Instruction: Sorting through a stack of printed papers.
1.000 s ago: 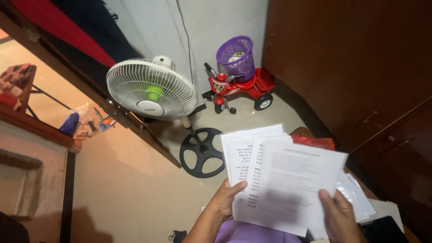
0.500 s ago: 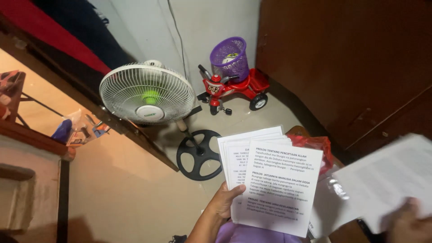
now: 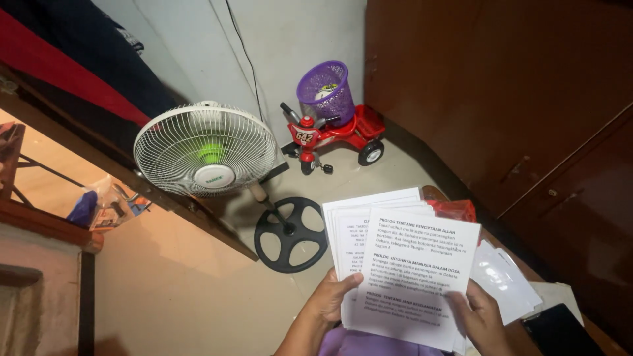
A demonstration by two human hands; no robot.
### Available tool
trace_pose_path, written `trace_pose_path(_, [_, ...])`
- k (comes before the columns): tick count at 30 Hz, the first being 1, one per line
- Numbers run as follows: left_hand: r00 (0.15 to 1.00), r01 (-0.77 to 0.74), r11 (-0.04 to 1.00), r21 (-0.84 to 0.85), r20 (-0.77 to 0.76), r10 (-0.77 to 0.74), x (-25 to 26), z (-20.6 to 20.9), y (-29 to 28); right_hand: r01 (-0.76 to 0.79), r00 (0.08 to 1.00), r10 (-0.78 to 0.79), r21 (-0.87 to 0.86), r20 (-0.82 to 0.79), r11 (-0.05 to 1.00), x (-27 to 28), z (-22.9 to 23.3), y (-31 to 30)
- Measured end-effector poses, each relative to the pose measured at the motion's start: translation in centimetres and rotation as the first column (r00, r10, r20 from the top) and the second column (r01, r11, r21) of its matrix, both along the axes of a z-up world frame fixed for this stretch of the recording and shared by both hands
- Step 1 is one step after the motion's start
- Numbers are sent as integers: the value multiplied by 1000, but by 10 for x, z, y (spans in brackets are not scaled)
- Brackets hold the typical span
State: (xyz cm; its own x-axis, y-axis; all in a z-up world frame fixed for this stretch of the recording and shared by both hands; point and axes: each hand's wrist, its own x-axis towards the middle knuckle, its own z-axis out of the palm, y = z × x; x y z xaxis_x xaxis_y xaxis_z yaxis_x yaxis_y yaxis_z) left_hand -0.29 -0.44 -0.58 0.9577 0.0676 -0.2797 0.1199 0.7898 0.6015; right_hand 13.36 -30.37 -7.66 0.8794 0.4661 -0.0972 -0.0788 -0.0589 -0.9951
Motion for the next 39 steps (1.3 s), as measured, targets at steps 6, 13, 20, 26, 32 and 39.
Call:
trace_pose_path(6, [1000,23,1000,12,1,-23,2,-2,-1,128,985,-96,-239,142,962,-13,61,22])
trace_pose_path(13, [1000,23,999,36,-2,-23,6,-18,4,149,988,-145,-99,46,984,-9,58,23])
trace_pose_path(20, [996,63,996,65,52,-66,9,-24,11,221,969,-231,-115,-82,968,-5,58,20])
trace_pose_path(26, [998,64,995,82,11,-65,17,-26,19,304,951,-309,-175,-2,937,2,57,11])
trace_pose_path(32, [995,99,995,20,14,-99,16,-33,25,358,931,-361,-54,-51,932,-8,60,7])
trace_pose_path(39, [993,116,992,41,12,-116,20,-28,24,385,923,-384,12,-34,923,-12,53,0])
